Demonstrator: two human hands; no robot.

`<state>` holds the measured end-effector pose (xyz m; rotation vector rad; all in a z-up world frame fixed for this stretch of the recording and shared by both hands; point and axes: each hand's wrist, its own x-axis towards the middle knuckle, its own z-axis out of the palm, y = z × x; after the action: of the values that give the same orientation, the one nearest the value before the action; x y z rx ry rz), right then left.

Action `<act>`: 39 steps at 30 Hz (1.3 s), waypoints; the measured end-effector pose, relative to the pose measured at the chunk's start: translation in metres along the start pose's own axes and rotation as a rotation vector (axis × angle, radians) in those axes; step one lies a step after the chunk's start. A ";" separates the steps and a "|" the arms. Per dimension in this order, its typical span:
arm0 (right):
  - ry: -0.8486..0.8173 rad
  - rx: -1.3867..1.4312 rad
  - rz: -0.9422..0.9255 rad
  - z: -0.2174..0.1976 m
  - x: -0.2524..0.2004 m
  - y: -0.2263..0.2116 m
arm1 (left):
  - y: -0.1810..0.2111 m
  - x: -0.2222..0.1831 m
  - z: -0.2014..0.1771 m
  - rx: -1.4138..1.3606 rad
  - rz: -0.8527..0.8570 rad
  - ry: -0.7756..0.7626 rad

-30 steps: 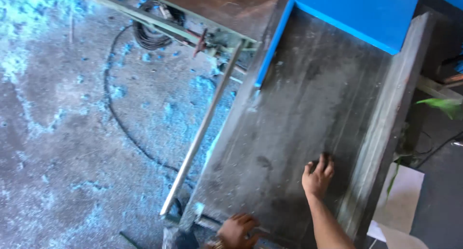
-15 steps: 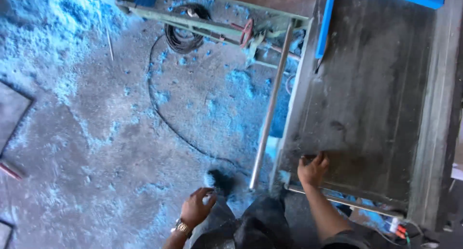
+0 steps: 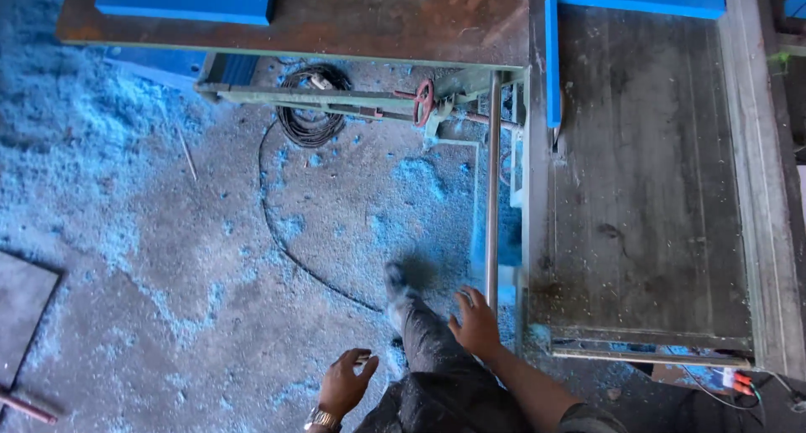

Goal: Cutting large blue plastic sheets into smaller rectangular pieces using a table saw.

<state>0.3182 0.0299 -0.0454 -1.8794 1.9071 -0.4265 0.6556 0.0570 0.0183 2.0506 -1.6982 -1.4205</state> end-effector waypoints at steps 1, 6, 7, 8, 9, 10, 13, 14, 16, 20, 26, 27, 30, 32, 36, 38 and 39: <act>-0.038 0.023 -0.004 0.006 0.008 -0.003 | 0.014 0.013 -0.007 -0.002 0.031 -0.029; -0.092 0.155 0.023 0.035 0.095 0.005 | 0.042 0.129 -0.035 0.085 0.141 -0.092; -0.143 0.198 0.075 0.031 0.117 0.002 | 0.045 0.154 -0.040 0.129 0.234 -0.082; -0.141 0.205 0.086 0.042 0.138 0.010 | 0.055 0.178 -0.053 0.138 0.234 -0.091; -0.177 0.223 0.164 0.053 0.159 0.017 | 0.065 0.202 -0.067 0.260 0.208 -0.145; -0.212 0.236 0.235 0.058 0.184 0.028 | 0.080 0.229 -0.079 0.376 0.186 -0.192; -0.208 0.233 0.243 0.038 0.253 0.032 | 0.115 0.316 -0.113 0.397 0.439 -0.114; -0.199 0.230 0.248 0.019 0.283 0.027 | 0.144 0.342 -0.129 0.397 0.451 -0.116; -0.276 0.251 0.293 -0.015 0.330 0.016 | 0.196 0.385 -0.155 0.544 0.479 -0.143; -0.289 0.278 0.344 -0.050 0.369 0.013 | 0.320 0.457 -0.190 0.634 0.475 -0.228; -0.196 0.355 0.591 -0.050 0.362 0.036 | 0.459 0.582 -0.161 0.992 0.756 -0.398; -0.163 0.333 0.618 -0.038 0.350 0.044 | 0.476 0.604 -0.147 0.952 0.882 -0.357; -0.079 0.304 0.710 0.006 0.310 0.069 | 0.529 0.670 -0.094 0.951 1.115 -0.341; -0.027 0.303 0.781 0.042 0.277 0.074 | 0.570 0.697 -0.066 0.997 1.227 -0.373; -0.149 0.336 1.285 0.060 0.275 0.031 | 0.659 0.732 -0.031 0.986 1.332 -0.532; -0.090 0.519 1.460 0.053 0.290 -0.002 | 0.676 0.758 0.004 1.018 1.467 -0.534; -0.090 0.518 1.481 0.057 0.299 -0.012 | 0.680 0.777 0.028 0.925 1.643 -0.443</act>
<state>0.3595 -0.2644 -0.1143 0.0574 2.2182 -0.2460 0.1011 -0.8134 -0.0222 -0.2288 -3.1253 -0.4097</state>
